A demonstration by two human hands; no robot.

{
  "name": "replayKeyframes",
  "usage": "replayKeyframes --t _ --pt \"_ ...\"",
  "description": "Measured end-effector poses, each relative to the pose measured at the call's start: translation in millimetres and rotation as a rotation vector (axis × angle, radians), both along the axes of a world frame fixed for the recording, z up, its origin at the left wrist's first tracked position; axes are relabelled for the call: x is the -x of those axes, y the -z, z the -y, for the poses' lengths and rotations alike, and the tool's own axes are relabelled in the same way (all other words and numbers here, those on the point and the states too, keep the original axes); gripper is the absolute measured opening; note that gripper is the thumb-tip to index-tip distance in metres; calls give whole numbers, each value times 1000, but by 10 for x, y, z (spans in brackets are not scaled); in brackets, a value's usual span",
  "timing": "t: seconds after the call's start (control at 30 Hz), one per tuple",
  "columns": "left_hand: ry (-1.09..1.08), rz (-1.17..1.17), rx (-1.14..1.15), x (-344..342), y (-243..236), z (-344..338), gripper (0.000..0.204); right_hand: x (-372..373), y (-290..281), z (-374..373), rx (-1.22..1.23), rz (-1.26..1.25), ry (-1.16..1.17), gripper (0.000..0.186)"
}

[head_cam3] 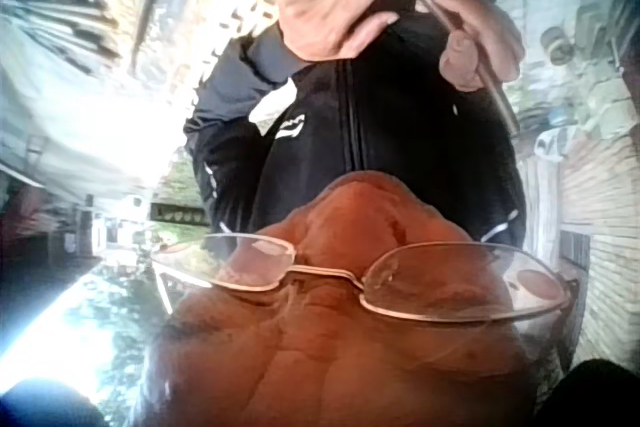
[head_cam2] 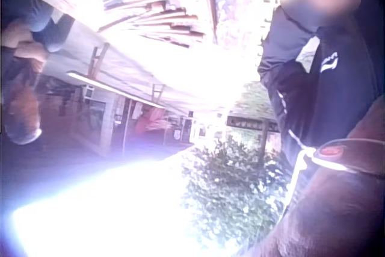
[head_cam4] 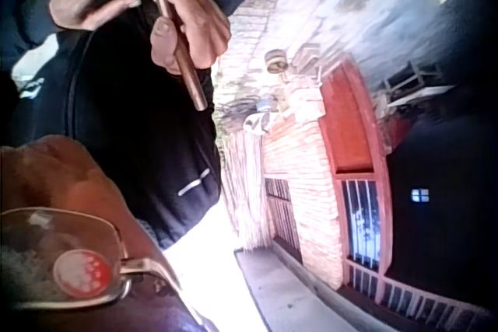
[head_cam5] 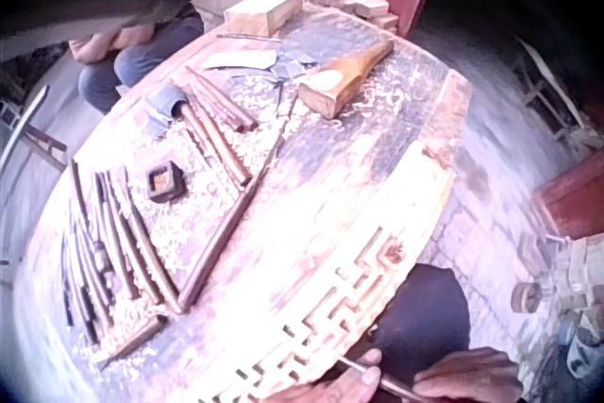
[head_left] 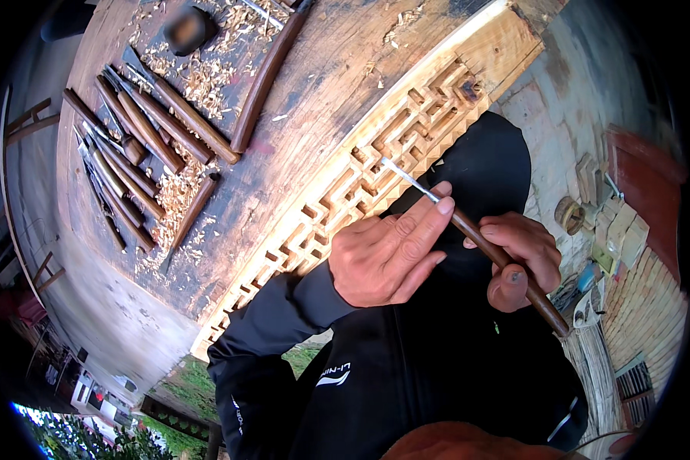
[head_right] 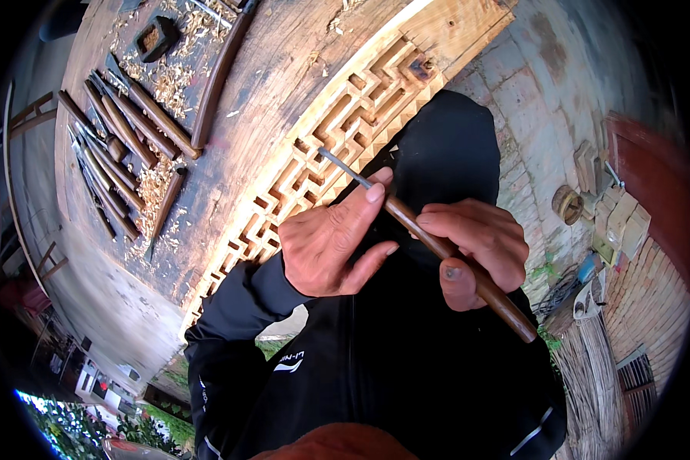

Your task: The person carves a geometric lattice pattern into a wooden board by hand using a chisel and a hammer.

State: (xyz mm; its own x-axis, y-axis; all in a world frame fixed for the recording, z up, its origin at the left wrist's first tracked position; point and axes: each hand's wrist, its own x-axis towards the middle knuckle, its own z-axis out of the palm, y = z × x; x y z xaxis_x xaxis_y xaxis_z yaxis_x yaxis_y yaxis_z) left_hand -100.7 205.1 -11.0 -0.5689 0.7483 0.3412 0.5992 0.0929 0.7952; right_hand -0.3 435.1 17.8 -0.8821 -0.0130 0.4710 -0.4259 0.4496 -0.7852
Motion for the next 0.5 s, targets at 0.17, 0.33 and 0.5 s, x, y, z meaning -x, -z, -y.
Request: replayKeyframes --t 0.17,0.33,0.5 --pt "18 -16 -1 -3 36 25 77 59 -161 -3 1 157 -16 34" --pt "-3 2 -124 -20 99 50 79 -111 -178 163 274 152 302 64" --pt "-30 73 -168 -36 68 60 82 267 -318 232 346 -22 272 44"
